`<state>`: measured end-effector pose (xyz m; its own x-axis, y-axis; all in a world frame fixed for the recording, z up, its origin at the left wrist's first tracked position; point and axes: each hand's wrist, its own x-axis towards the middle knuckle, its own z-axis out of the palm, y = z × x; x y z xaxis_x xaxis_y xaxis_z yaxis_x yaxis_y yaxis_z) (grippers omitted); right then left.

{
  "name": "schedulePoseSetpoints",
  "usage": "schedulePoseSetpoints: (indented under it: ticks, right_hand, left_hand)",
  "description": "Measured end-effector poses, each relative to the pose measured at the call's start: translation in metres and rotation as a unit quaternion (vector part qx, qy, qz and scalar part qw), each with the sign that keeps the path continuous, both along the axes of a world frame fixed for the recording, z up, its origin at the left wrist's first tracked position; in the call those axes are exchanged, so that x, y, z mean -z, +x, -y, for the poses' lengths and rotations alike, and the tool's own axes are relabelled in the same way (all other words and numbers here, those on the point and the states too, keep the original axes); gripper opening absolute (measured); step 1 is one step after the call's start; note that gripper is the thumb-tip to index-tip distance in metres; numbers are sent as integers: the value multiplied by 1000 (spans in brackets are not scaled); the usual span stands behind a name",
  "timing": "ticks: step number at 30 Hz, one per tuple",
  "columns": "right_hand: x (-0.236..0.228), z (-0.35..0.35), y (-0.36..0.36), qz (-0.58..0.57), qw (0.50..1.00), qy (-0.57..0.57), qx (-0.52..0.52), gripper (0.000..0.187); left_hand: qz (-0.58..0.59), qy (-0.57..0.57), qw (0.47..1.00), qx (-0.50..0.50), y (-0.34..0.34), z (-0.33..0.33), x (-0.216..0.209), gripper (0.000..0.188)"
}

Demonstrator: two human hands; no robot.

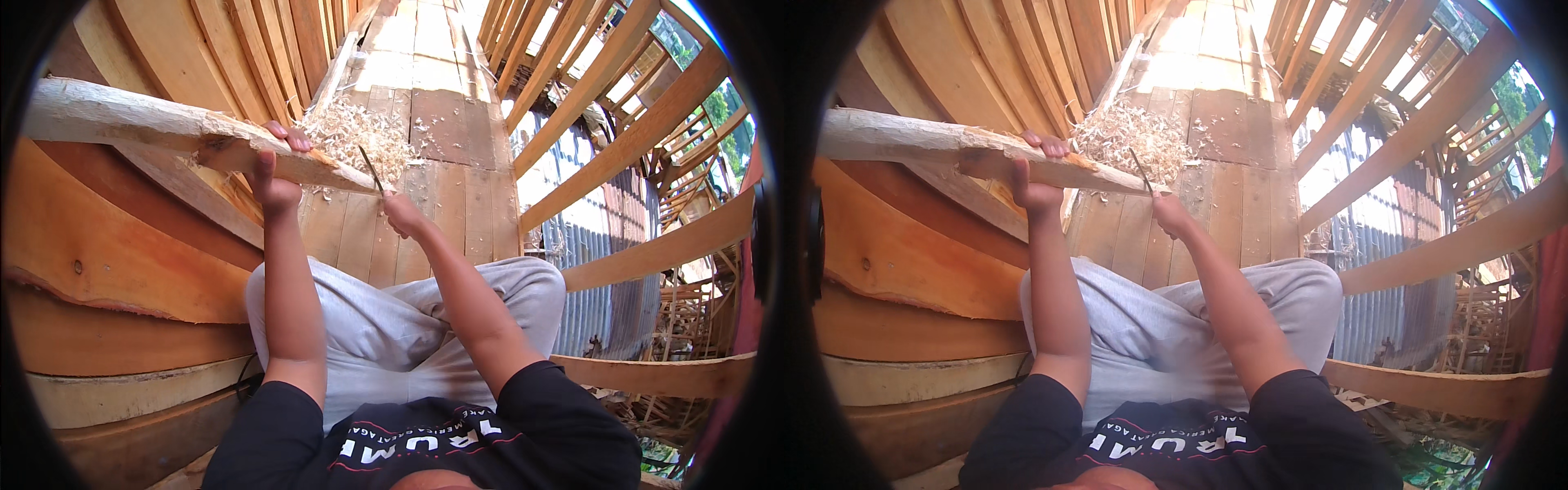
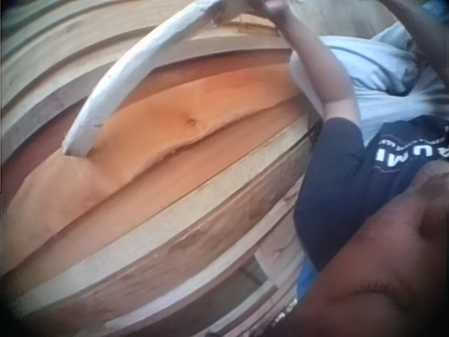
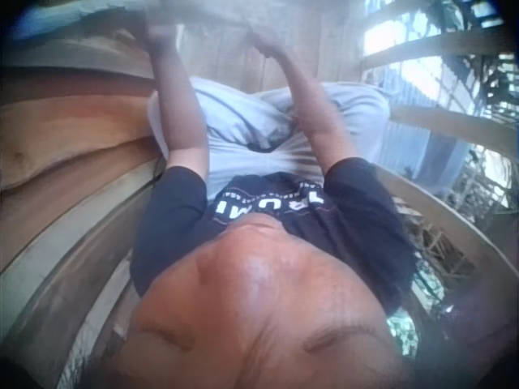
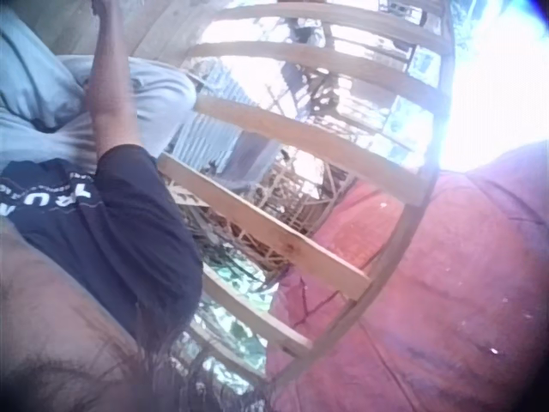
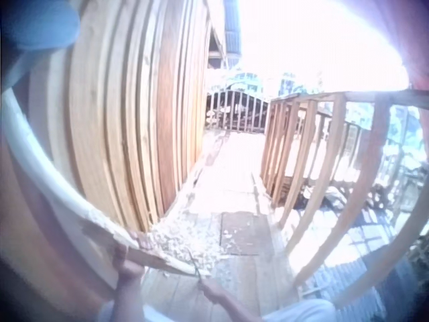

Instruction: The person sits cross-legged on a wooden floor and uses a knife to shave and shape a long piece of wood. Wood shavings accumulate on the floor as the person repeatedly scrapes the surface of the wood.

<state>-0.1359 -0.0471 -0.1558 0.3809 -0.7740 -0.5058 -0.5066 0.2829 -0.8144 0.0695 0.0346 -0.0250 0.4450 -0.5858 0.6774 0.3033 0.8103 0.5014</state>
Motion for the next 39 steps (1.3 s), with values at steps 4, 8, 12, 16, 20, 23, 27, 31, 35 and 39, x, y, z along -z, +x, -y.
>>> schedulePoseSetpoints:
  ticks: [4,8,12,16,20,23,27,31,35,39]
  right_hand:
    - [-43,-14,27,-104,976,-176,-78,55]
    - [-86,-38,46,-34,979,-142,-144,54]
    - [-29,-14,14,-58,997,-40,-15,51]
    - [-46,-19,31,-109,978,-153,-85,51]
    - [-42,-20,23,-35,976,-190,-105,55]
    - [9,2,3,-64,970,-222,-71,56]
    - [-62,-21,22,-87,954,-247,-148,55]
    - [-72,-25,9,-14,938,-272,-217,53]
    - [-5,6,-21,-120,948,-232,-180,49]
    - [-70,-25,16,-75,943,-247,-209,46]
  left_hand:
    - [11,7,1000,-14,10,-4,0,49]
    - [7,8,1000,-25,17,-9,0,47]
    - [-8,-8,1000,-15,5,1,-2,47]
    - [21,2,1000,-18,11,-7,-1,46]
    - [27,2,1000,-10,13,-4,1,46]
    - [44,8,999,1,7,-1,0,43]
    - [53,25,998,-19,15,-12,1,43]
    - [58,26,998,-28,15,-13,-3,44]
    - [46,19,999,-11,4,-4,-3,43]
    - [64,22,997,-24,20,-15,0,42]
